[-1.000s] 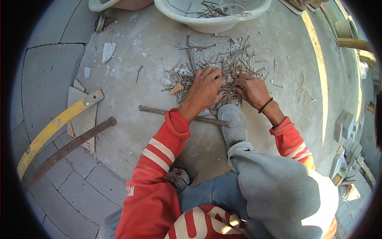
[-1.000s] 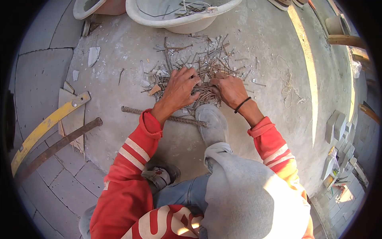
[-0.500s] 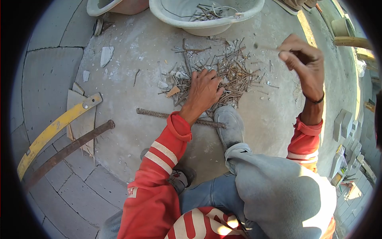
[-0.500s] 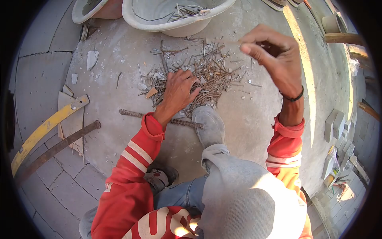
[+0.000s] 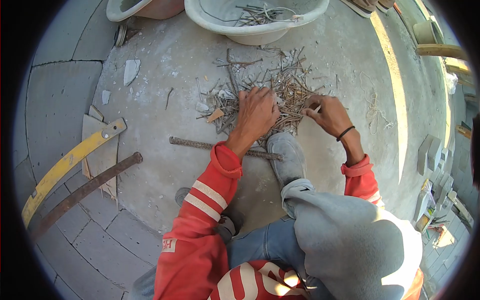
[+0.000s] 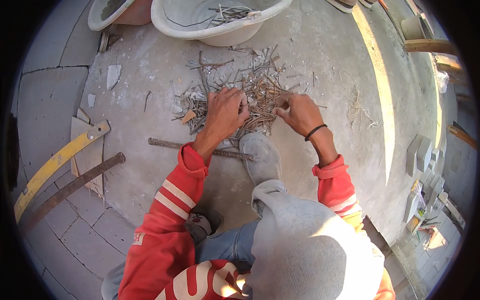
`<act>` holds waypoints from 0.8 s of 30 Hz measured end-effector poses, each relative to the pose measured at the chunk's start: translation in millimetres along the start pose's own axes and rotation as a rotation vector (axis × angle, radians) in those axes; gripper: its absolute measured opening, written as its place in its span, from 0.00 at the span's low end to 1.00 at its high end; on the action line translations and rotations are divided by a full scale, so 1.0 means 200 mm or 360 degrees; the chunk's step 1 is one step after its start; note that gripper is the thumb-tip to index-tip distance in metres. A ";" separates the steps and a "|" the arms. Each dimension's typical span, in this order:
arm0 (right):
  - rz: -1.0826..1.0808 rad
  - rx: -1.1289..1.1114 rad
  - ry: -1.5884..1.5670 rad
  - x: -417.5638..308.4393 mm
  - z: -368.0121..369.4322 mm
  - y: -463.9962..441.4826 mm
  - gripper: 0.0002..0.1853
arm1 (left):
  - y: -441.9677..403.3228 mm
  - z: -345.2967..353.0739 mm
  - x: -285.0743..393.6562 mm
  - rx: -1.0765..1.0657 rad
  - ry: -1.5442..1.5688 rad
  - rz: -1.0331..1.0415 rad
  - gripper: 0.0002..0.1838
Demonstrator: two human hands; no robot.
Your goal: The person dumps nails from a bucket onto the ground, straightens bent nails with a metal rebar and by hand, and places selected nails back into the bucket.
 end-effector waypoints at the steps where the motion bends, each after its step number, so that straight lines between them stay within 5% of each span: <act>1: 0.0007 0.0008 -0.0005 0.01 0.06 0.04 0.12 | -0.02 -0.01 -0.02 -0.0053 0.0059 -0.0057 0.08; 5: -0.0063 0.0234 -0.0218 0.01 0.20 0.09 0.14 | -0.09 -0.05 -0.08 -0.0223 0.0361 -0.0163 0.11; 7: -0.0068 0.0282 -0.0152 0.03 0.23 0.08 0.12 | -0.10 -0.05 -0.12 -0.0286 0.0932 -0.0297 0.12; 10: 0.0046 0.0081 -0.0358 0.07 0.24 0.04 0.11 | -0.11 -0.12 -0.13 -0.0483 0.0921 -0.0414 0.11; 14: -0.0241 0.0304 -0.0288 0.05 0.10 0.04 0.11 | -0.11 -0.24 -0.17 -0.0568 0.0742 -0.0421 0.10; 18: 0.0042 0.0080 -0.0563 0.08 0.04 0.04 0.13 | -0.10 -0.39 -0.14 -0.0545 0.0387 -0.0217 0.09; 24: -0.0073 0.0331 -0.1049 -0.03 -0.32 0.12 0.13 | -0.18 -0.69 0.12 -0.0541 0.0453 0.0121 0.06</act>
Point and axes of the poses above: each hand's wrist, its own y-axis away from the middle knuckle, its own z-axis out of the palm, x = y × z, the point moved 10 cm from there along -y, towards the middle knuckle, and after that the axes turned 1 degree about -x, right-handed, at the moved point
